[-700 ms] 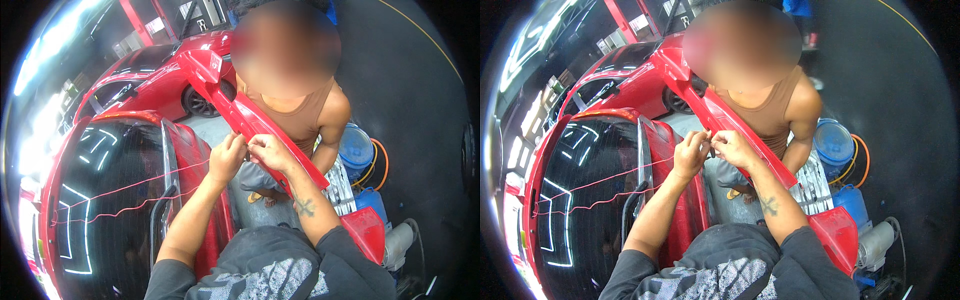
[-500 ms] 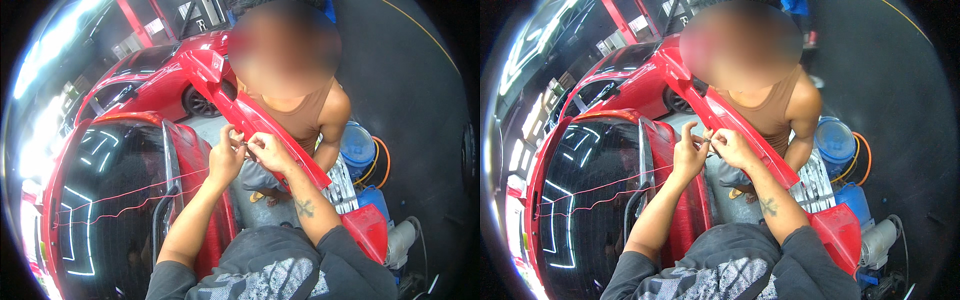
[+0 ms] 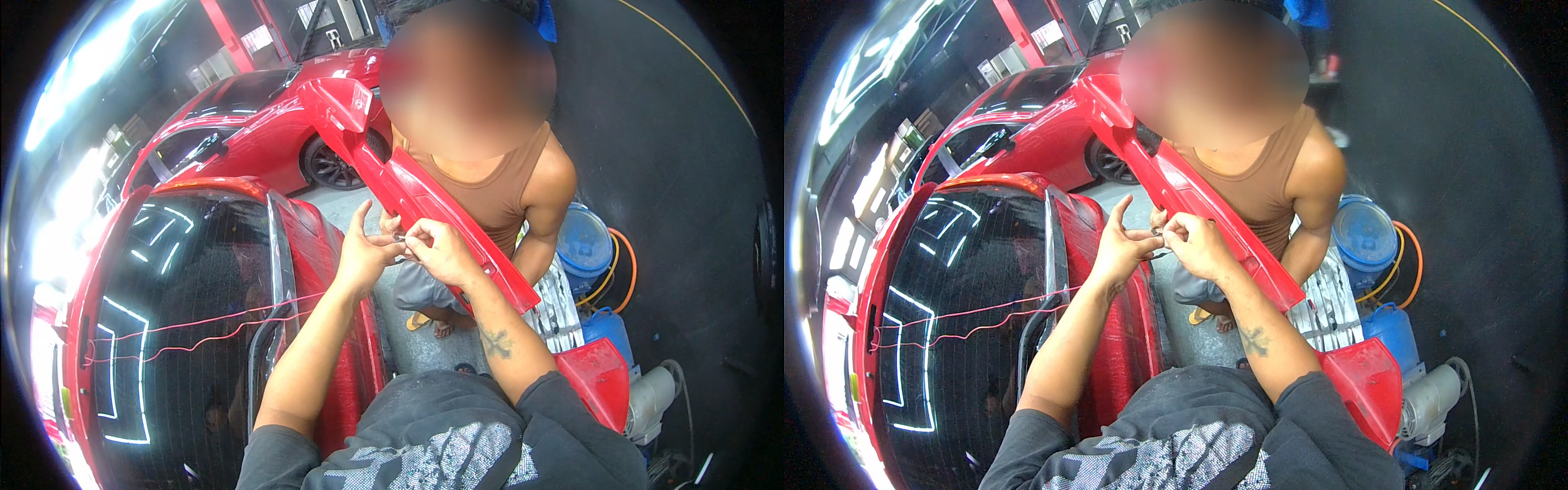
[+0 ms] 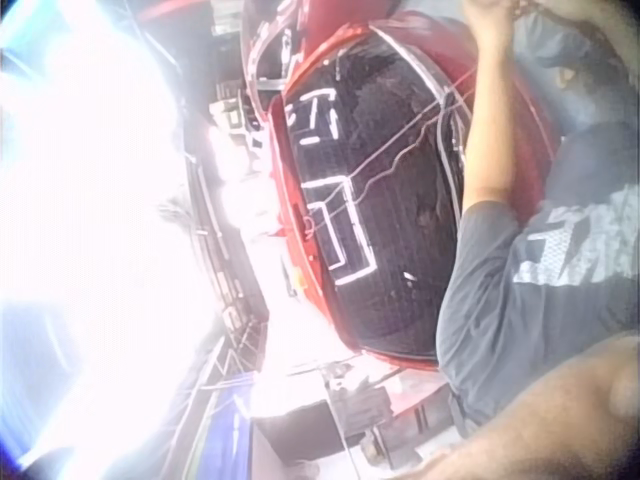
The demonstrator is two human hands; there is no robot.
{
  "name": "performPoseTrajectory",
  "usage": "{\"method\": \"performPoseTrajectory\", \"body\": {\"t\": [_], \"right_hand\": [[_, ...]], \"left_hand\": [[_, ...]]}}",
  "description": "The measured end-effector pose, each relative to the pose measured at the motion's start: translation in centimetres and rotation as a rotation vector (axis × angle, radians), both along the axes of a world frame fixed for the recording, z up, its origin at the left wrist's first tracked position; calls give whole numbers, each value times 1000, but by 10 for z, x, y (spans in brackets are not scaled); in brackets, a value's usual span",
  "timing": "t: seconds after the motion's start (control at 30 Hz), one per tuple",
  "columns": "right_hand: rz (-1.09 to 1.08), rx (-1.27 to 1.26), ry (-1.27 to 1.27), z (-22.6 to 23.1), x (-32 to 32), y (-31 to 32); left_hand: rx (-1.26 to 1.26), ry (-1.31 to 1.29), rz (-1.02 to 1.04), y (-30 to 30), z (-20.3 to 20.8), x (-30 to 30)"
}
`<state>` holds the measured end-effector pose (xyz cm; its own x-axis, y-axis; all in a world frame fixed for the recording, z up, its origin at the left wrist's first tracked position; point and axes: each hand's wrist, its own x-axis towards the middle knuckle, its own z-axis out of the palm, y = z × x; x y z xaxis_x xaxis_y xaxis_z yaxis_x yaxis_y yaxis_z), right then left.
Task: The person threads a black cable through a red car spoiler held by a coworker. The person manipulates the cable ends and guides them through the spoiler's mounting holes while the coworker holds the part steady.
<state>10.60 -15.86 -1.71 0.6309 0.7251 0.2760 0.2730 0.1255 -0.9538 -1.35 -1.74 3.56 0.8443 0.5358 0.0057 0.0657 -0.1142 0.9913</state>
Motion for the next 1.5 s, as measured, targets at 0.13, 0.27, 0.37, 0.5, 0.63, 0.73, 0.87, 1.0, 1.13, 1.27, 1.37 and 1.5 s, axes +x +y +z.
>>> {"method": "performPoseTrajectory", "body": {"t": [0.13, 0.27, 0.37, 0.5, 0.63, 0.73, 0.87, 1.0, 1.13, 1.27, 1.37, 1.5], "right_hand": [[11, 52, 93, -8, 1, 5], [-3, 37, 76, -4, -1, 5], [-60, -9, -170, 3, -3, 0], [-69, -12, -187, -1, -1, -1], [-94, -7, -181, 2, -4, -3], [-74, -67, -191, 6, -5, -4], [-81, -121, -218, 11, -6, -6], [-94, -87, -235, 7, -7, -4], [-117, -36, -210, 1, -6, 0], [-137, -27, -234, 0, -6, 1], [-142, -9, -230, -1, -6, 1], [-147, -3, -234, 1, -8, 1]], "left_hand": [[-102, -64, -30, 6, -1, -3], [-200, -72, -3, 16, -4, -6], [-292, -99, 26, 17, -4, -7], [-299, -158, 86, 18, -4, -3], [-358, -201, 96, 12, 7, -8], [-329, -252, 73, 16, 6, -8], [-331, -276, 45, 16, 9, -9], [-319, -295, 76, 30, 0, -11], [-363, -318, 152, 40, -1, -14], [-395, -352, 210, 46, -3, -15], [-411, -349, 244, 47, -4, -15], [-421, -320, 277, 49, -7, -15]]}}
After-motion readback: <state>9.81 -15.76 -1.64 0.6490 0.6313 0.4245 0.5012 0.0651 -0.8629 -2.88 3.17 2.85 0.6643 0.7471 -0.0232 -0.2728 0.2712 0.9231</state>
